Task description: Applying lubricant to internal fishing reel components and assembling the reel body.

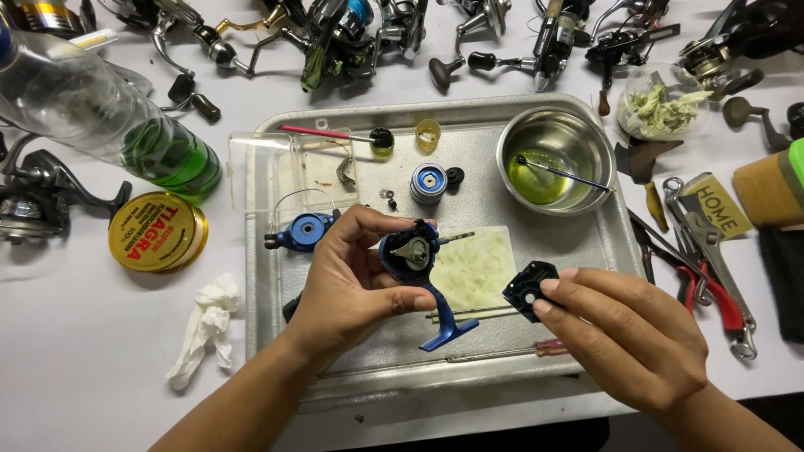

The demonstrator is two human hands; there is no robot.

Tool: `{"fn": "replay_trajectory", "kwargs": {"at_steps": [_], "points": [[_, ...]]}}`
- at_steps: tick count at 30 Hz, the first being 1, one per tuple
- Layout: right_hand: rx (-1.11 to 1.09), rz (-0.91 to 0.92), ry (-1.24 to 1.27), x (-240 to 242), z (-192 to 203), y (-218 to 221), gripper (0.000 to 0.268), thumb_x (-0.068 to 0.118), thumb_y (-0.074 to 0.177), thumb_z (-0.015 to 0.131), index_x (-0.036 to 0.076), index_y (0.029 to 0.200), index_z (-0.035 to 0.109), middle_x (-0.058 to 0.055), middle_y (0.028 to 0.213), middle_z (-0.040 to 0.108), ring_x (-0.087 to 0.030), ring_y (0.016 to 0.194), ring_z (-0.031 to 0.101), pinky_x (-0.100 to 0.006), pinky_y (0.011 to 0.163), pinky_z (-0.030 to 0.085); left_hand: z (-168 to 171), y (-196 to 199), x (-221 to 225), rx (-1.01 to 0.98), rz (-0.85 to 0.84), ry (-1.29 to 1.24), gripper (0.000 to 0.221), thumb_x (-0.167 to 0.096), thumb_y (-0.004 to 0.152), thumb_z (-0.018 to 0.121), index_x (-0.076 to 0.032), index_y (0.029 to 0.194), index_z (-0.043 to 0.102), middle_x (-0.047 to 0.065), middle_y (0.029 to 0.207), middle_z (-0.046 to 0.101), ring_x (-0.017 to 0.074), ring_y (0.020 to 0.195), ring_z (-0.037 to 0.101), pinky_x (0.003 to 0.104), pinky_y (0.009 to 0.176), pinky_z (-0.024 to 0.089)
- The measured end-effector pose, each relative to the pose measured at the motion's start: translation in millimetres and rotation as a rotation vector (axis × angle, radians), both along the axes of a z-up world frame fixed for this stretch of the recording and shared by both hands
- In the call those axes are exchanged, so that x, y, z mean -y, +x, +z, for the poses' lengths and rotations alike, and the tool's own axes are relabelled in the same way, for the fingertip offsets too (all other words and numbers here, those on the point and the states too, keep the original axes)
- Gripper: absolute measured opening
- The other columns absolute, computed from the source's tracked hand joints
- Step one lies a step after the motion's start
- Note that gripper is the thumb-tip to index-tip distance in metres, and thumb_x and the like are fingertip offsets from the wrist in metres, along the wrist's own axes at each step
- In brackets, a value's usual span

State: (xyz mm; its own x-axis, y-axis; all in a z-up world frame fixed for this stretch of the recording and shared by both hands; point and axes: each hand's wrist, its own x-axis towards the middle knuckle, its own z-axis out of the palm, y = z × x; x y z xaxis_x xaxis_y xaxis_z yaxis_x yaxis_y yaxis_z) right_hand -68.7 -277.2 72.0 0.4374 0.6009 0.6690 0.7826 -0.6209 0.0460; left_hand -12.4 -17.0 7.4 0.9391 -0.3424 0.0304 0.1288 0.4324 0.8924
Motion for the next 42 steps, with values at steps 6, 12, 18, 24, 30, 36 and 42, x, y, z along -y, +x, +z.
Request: {"fn": "replay_trajectory", "kwargs": {"at_steps": [6,12,18,24,30,36,42], "points": [[0.015,-0.006,-0.017,2.3,-3.6,-0.2,0.011,-0.002,0.094,0.063,-0.004,0.095,0.073,-0.020,0.099,0.073,-0.036,0.084,0.073,-0.042,0.078,0.064,-2.3,0.2,-0.6,-0.004,0.009,0.031,0.059,-0.004,0.063,0.093,-0.009,0.113,0.062,0.013,0.122,0.070,0.0161,0.095,0.073,0.019,0.065,0.065],[-0.007,0.021,-0.014,5.5,-9.0,2.8,0.025,0.015,0.096,0.059,-0.005,0.097,0.073,-0.021,0.100,0.073,-0.036,0.084,0.073,-0.041,0.080,0.063,-2.5,0.4,-0.7,-0.002,0.013,0.029,0.059,-0.004,0.063,0.094,-0.008,0.113,0.063,0.010,0.117,0.069,0.0146,0.095,0.071,0.019,0.065,0.065],[-0.005,0.000,-0.021,1.1,-4.0,5.6,0.009,-0.006,0.093,0.067,-0.005,0.096,0.075,-0.022,0.102,0.073,-0.034,0.084,0.072,-0.040,0.079,0.064,3.4,0.8,1.2,-0.108,-0.050,0.084,0.057,0.004,0.064,0.091,-0.006,0.113,0.062,0.016,0.123,0.072,0.0100,0.089,0.069,0.013,0.060,0.059],[0.031,-0.019,-0.052,6.0,-8.3,5.4,0.012,-0.004,0.095,0.067,-0.003,0.103,0.076,-0.021,0.103,0.073,-0.034,0.086,0.073,-0.041,0.079,0.063,-0.2,1.3,1.5,-0.156,-0.081,0.118,0.061,0.004,0.061,0.092,-0.007,0.114,0.063,0.014,0.114,0.073,0.0109,0.086,0.071,0.021,0.071,0.065],[0.065,0.011,-0.092,6.1,-5.3,5.9,0.022,0.011,0.098,0.062,-0.005,0.105,0.076,-0.020,0.103,0.072,-0.033,0.086,0.070,-0.041,0.082,0.062,-1.5,1.1,0.6,-0.133,-0.095,0.126,0.061,0.001,0.061,0.092,-0.008,0.114,0.062,0.014,0.116,0.074,0.0066,0.082,0.068,0.016,0.063,0.061],[0.015,-0.025,-0.068,6.8,-4.5,2.4,0.017,0.002,0.097,0.062,-0.004,0.105,0.076,-0.019,0.103,0.072,-0.033,0.087,0.070,-0.041,0.083,0.062,2.7,-0.1,0.4,-0.146,-0.114,0.233,0.059,0.002,0.063,0.093,-0.011,0.111,0.062,0.009,0.109,0.073,-0.0004,0.061,0.046,0.011,0.049,0.045],[-0.013,-0.105,0.028,9.9,-7.9,6.0,0.005,0.003,0.092,0.078,0.000,0.095,0.075,-0.017,0.093,0.073,-0.033,0.080,0.069,-0.041,0.076,0.060,13.9,-0.1,4.4,-0.172,-0.172,0.390,0.048,0.005,0.066,0.090,-0.011,0.104,0.065,0.006,0.133,0.074,0.0001,0.058,0.045,0.014,0.052,0.046]]}}
